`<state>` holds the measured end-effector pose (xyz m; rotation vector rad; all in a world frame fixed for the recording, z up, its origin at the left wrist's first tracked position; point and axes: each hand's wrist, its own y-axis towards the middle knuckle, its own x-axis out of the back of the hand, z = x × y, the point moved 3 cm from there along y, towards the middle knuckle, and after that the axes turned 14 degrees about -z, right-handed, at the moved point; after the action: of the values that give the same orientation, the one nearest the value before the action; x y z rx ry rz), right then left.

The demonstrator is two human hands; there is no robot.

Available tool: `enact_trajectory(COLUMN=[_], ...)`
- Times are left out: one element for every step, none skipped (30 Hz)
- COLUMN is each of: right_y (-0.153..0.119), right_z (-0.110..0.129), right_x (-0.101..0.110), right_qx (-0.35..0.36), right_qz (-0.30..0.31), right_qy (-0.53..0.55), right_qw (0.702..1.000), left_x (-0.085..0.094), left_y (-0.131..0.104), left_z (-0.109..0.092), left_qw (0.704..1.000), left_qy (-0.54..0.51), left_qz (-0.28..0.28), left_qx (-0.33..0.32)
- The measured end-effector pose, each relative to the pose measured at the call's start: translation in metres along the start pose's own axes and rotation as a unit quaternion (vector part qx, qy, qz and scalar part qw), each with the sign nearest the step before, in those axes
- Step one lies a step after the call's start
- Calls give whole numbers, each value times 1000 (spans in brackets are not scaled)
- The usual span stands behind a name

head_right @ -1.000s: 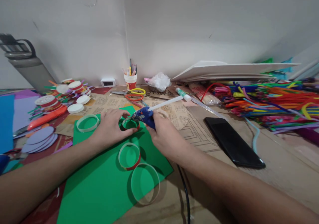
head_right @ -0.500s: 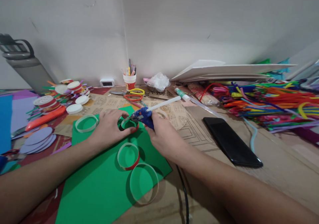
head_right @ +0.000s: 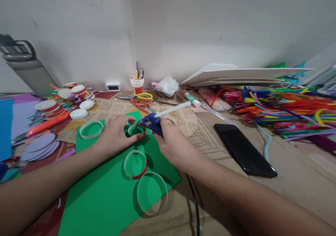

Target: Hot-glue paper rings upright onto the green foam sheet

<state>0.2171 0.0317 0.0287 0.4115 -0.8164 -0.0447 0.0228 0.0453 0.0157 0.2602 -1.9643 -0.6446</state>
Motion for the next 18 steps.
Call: enact_trajectory(right_y=[0, 0, 0, -1, -1, -1, -1, -1, -1, -1, -1, -1, -1, -1, -1, -1, -1, -1], right_z=[0, 0, 0, 1, 1, 1, 1, 1, 1, 0, 0, 0, 0, -1, 0, 0, 1, 1], right_x=[0, 0, 0, -1, -1, -1, -1, -1, -1, -1, -1, 0, 0, 0, 1, 1, 2, 2], right_qx=[-1, -1, 0, 2, 3, 6, 10, 14, 19, 25, 31, 38, 44, 49, 51, 51, 49, 45], right_qz=[1, 1, 1, 2, 1, 0, -1, -3, -4, -7, -10, -15, -19, -22, -25, -25, -22, -18], right_qy=[-4, -6, -6, -5, -4, -3, -3, -4, -6, -8, -10, -11, -12, -13, -13, -13, -15, -18], right_qw=[1000, 1000, 1000, 1000, 1000, 1000, 1000, 1000, 1000, 1000, 999, 999, 999, 998, 998, 998, 998, 999], left_x=[0, 0, 0, 0, 0, 0, 0, 0, 0, 0, 0, 0, 0, 0, -1, -1, -1, -1], left_y=[0, 0, 0, 0, 0, 0, 0, 0, 0, 0, 0, 0, 0, 0, 0, 0, 0, 0], left_z=[0, 0, -1, -1, -1, 0, 0, 0, 0, 0, 0, 0, 1, 1, 1, 1, 1, 1], left_qw=[1000, 1000, 1000, 1000, 1000, 1000, 1000, 1000, 1000, 1000, 1000, 1000, 1000, 1000, 1000, 1000, 1000, 1000], left_qy=[0, -1, -1, -2, -2, -2, -1, -2, -2, -3, -4, -5, -7, -8, -8, -8, -8, -8], left_qz=[0, 0, 1, 2, 2, 3, 4, 4, 3, 3, 1, 1, 1, 1, 1, 0, 0, 0], left_qx=[0, 0, 1, 3, 5, 7, 9, 11, 11, 12, 12, 11, 10, 10, 9, 8, 8, 8])
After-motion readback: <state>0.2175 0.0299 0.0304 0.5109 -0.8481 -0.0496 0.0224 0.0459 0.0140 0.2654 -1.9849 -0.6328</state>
